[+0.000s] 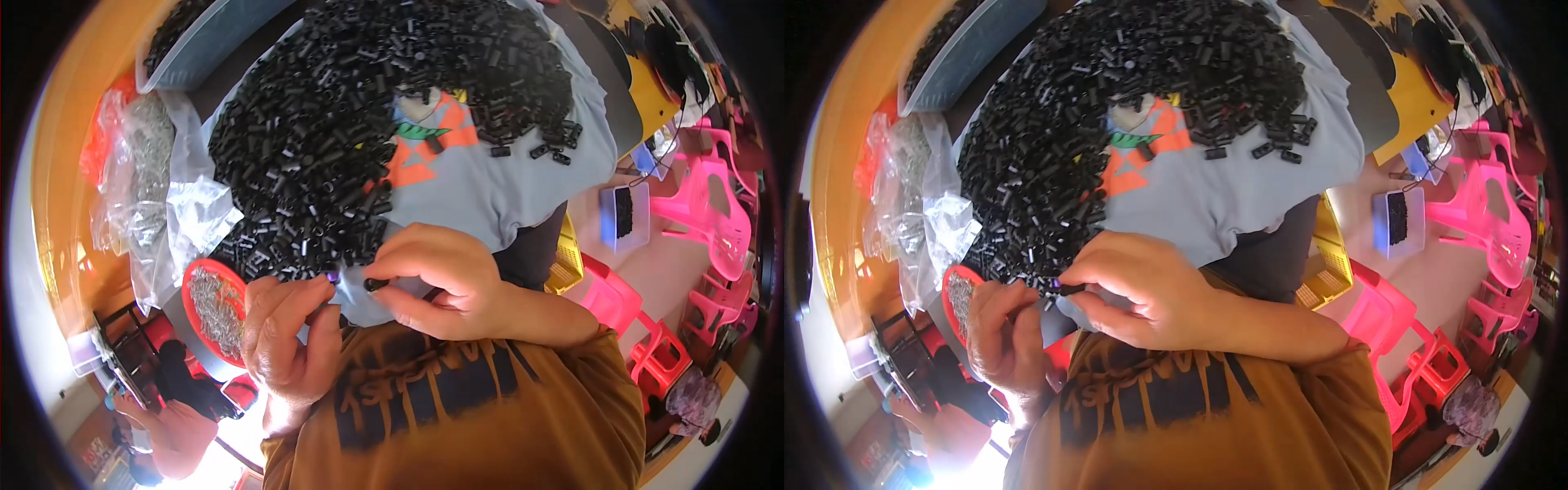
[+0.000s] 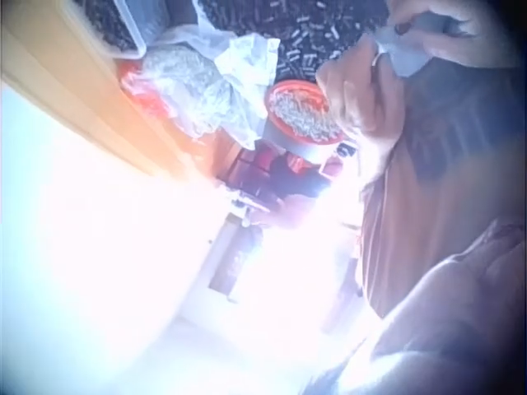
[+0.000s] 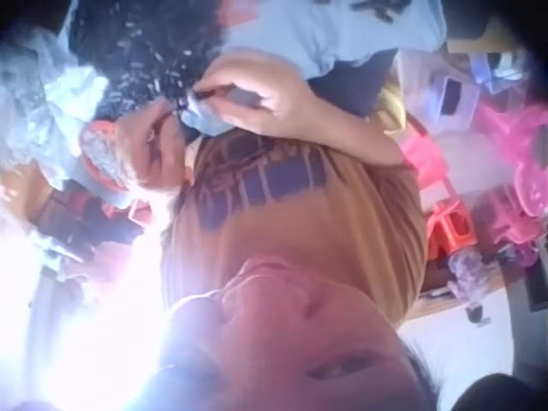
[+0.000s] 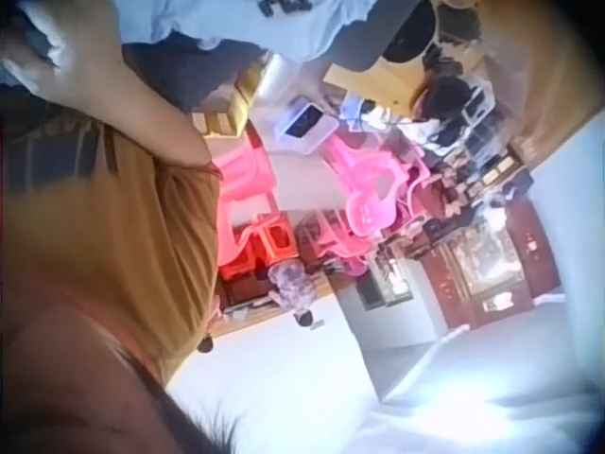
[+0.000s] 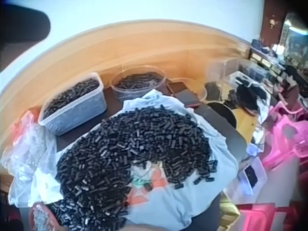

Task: The person assembles cord locks by hand, picking up springs and plastic cord lock components from the table and fitting the springs into the plastic pieces.

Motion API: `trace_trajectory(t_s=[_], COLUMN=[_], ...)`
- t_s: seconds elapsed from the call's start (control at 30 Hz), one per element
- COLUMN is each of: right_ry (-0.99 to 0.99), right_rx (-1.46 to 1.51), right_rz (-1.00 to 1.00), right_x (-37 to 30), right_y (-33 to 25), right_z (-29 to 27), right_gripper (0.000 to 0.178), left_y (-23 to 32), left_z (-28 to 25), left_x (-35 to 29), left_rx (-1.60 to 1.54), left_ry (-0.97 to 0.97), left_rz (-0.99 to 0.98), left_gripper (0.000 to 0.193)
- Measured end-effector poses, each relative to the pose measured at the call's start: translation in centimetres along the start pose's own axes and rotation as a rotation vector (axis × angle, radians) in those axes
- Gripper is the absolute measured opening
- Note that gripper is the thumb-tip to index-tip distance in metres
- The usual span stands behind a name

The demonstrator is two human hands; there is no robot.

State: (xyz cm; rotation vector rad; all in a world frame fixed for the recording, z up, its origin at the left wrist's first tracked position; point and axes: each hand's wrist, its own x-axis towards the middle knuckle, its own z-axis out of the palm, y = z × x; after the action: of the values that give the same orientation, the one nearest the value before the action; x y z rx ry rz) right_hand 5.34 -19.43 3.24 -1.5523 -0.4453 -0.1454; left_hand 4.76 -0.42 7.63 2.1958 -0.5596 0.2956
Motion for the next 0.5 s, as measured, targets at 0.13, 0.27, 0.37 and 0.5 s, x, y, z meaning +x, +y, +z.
trace_trajectory(t_s=[0.13, 0.27, 0.37, 0.5], right_ry=[0.062, 0.067, 0.093, 0.106], right_rx=[-0.089, 0.003, -0.028, -0.006], right_rz=[-0.052, -0.098, -0.117, -0.149], right_x=[-1.2, -1.6, -1.6, -1.4], right_y=[1.7, 2.9, 3.0, 3.0], right_z=[-2.4, -3.2, -3.1, -3.0], right_gripper=[0.022, 0.022, 0.023, 0.025], left_y=[0.7, 1.0, 0.5, -0.8], left_z=[1.1, 3.5, 5.9, 7.9], left_x=[2.4, 6.1, 9.1, 12.1], left_rx=[0.066, 0.154, 0.227, 0.3], left_ry=[-0.092, -0.152, -0.162, -0.24], left_rz=[0.024, 0.1, 0.18, 0.276], left_gripper=[0.029, 0.025, 0.02, 0.013])
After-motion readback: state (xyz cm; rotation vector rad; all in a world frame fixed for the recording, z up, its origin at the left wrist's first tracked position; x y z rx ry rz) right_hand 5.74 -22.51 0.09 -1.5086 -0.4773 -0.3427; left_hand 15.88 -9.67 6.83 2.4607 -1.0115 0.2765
